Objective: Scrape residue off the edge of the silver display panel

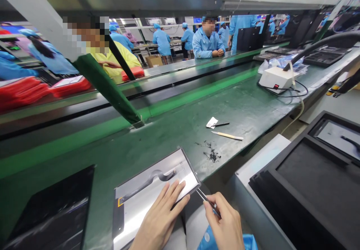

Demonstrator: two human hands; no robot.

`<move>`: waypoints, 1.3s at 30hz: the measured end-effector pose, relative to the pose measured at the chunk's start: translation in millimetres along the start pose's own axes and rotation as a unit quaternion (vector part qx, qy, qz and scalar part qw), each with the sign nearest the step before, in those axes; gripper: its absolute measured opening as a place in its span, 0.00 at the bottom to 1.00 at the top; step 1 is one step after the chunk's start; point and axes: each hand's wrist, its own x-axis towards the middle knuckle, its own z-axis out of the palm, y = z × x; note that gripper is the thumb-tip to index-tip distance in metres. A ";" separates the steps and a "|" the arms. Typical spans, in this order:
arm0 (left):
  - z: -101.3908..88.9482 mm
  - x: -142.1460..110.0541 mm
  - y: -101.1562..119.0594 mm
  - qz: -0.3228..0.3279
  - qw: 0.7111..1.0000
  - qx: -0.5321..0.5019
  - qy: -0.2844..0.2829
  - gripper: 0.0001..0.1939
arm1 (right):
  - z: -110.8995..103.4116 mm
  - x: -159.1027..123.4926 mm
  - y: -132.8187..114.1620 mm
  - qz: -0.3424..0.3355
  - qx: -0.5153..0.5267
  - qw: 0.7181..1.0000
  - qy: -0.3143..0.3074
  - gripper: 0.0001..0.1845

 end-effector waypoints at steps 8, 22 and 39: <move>0.3 -2.0 0.4 -0.005 1.000 0.011 -0.029 0.32 | -0.1 1.8 -12.3 -0.030 -0.011 0.999 -0.003 0.12; 6.9 -1.1 4.4 -0.021 0.999 -0.009 0.041 0.16 | 5.1 2.7 -19.8 -0.108 -0.113 0.988 -0.001 0.12; 6.2 0.1 6.3 -0.023 0.998 -0.024 0.049 0.17 | 4.8 0.7 -20.6 -0.105 -0.135 0.985 -0.005 0.15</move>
